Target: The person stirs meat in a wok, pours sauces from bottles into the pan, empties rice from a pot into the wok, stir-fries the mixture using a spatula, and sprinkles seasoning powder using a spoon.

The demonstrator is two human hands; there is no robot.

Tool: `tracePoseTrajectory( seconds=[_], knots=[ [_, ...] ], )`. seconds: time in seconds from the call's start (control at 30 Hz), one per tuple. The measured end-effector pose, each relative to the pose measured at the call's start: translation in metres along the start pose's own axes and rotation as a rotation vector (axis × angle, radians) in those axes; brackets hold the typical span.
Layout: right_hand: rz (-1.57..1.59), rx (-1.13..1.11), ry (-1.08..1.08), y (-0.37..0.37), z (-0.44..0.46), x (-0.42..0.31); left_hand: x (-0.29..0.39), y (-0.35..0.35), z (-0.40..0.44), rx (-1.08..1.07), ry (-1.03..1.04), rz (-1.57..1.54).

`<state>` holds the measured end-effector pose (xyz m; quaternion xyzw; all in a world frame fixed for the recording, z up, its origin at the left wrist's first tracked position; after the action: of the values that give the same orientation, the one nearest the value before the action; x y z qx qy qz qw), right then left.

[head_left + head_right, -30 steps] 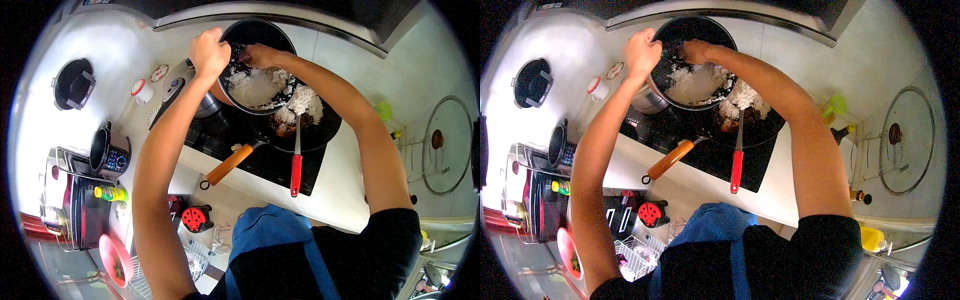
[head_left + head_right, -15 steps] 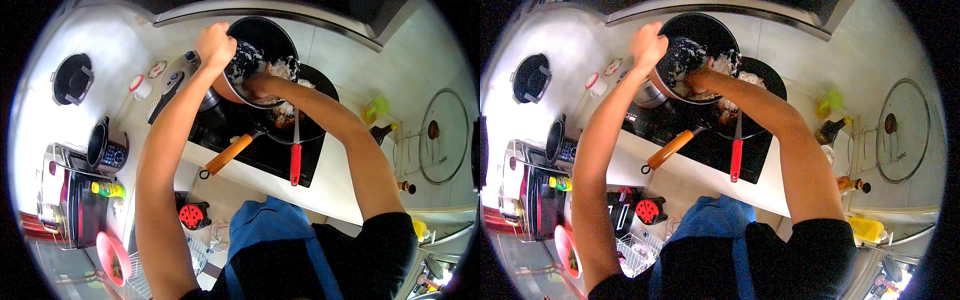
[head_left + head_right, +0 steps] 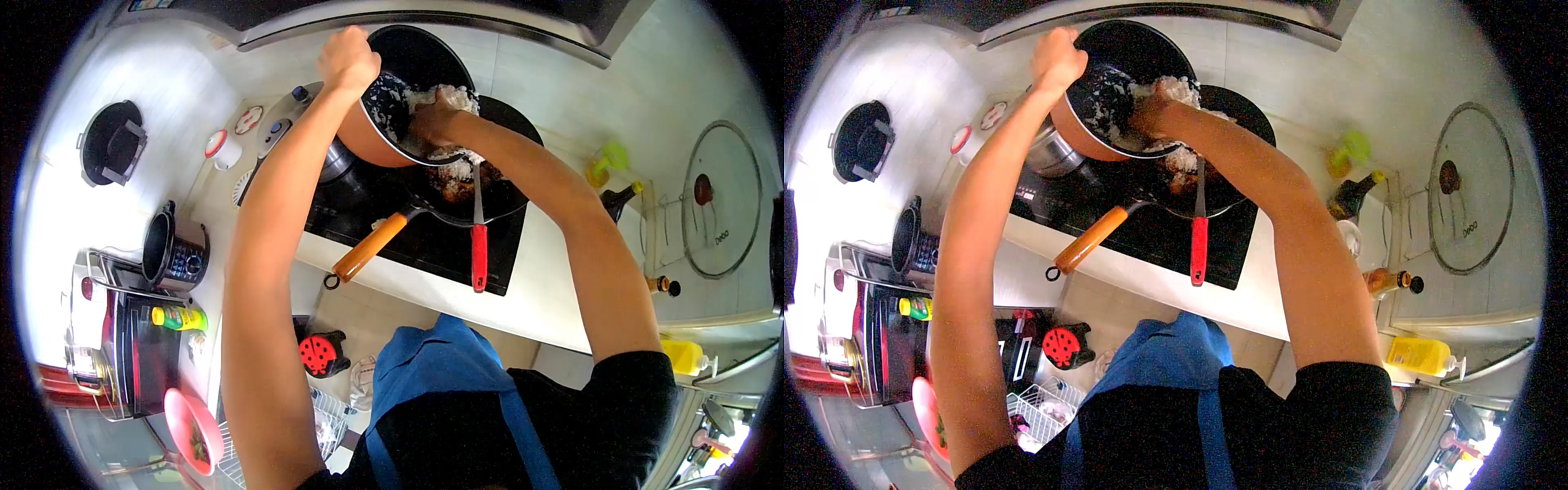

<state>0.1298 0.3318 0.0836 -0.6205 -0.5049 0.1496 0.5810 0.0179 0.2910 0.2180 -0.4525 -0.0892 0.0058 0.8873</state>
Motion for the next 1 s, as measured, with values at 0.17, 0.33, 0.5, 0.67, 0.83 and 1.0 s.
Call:
tracePoseTrajectory(
  seconds=[0.17,0.33,0.5,0.67,0.83,1.0],
  knots=[
    [-0.079,-0.006,0.011,0.005,-0.008,0.015,0.008,0.002,0.005,-0.069,0.0,0.057],
    [-0.019,0.235,-0.011,0.015,-0.017,0.033,0.012,0.005,0.009,-0.07,0.0,0.071],
    [-0.015,0.364,-0.067,0.019,-0.04,0.05,0.014,-0.001,0.005,-0.021,0.032,0.018],
    [0.037,0.429,-0.023,0.038,-0.051,0.072,0.01,-0.008,0.007,-0.005,0.057,0.056],
    [0.361,0.639,-0.061,0.03,-0.052,0.08,0.005,-0.014,0.004,0.002,0.083,0.058],
    [0.4,0.555,-0.065,-0.005,0.019,0.064,0.005,-0.01,0.004,0.021,0.097,0.029]
  ],
)
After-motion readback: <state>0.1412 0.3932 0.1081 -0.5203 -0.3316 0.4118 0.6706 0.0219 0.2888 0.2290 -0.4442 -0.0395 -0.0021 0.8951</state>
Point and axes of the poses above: each hand's wrist, its own z-axis towards the middle knuckle, its own y-axis out of the palm, x = y × z, the point moved 3 cm from there along z, towards the middle knuckle, and after that the axes turned 7 degrees about y, right-handed, at the moved point
